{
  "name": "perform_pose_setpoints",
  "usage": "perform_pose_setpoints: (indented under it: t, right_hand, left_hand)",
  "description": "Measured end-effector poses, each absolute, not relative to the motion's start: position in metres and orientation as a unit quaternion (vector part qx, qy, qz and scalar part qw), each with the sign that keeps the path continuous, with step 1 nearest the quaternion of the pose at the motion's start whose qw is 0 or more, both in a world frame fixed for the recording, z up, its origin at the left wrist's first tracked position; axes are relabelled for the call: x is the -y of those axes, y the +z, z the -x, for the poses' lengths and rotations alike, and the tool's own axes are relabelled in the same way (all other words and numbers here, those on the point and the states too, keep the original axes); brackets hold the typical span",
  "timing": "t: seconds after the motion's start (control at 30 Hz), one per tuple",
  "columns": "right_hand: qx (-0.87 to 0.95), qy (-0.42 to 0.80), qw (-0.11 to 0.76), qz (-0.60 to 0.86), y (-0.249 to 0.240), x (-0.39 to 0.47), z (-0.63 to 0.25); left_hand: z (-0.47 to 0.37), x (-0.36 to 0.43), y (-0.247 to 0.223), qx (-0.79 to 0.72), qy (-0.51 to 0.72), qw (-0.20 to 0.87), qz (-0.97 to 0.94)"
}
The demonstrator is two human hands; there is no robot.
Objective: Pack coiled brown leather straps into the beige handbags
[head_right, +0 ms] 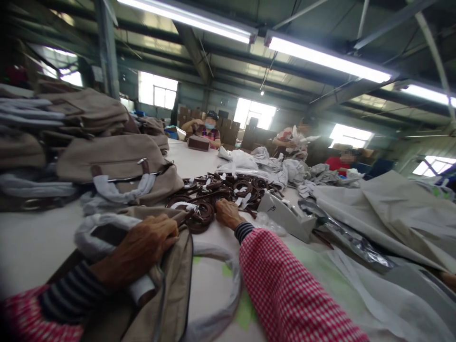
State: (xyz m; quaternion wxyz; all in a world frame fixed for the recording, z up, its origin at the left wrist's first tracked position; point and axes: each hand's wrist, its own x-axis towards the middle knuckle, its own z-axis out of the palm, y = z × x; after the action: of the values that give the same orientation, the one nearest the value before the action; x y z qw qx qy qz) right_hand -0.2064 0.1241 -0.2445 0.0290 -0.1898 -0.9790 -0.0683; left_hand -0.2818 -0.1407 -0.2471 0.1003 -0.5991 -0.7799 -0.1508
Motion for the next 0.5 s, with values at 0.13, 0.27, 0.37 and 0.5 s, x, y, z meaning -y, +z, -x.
perform_pose_setpoints:
  t: [0.13,0.27,0.37,0.5]
  right_hand:
    - [0.979,-0.089,0.030,0.181,-0.230,-0.132,0.189]
    - [0.976,-0.107,0.052,0.179,-0.203,-0.139,0.135]
    - [0.977,-0.110,0.061,0.173,-0.190,-0.136,0.086]
    - [0.989,-0.079,0.077,0.101,-0.184,-0.121,0.032]
  left_hand:
    - [0.283,0.140,-0.247,0.776,-0.152,0.104,0.603]
    - [0.284,0.139,-0.248,0.771,-0.153,0.119,0.606]
    - [0.285,0.140,-0.248,0.772,-0.155,0.117,0.605]
    - [0.283,0.140,-0.243,0.782,-0.152,0.106,0.595]
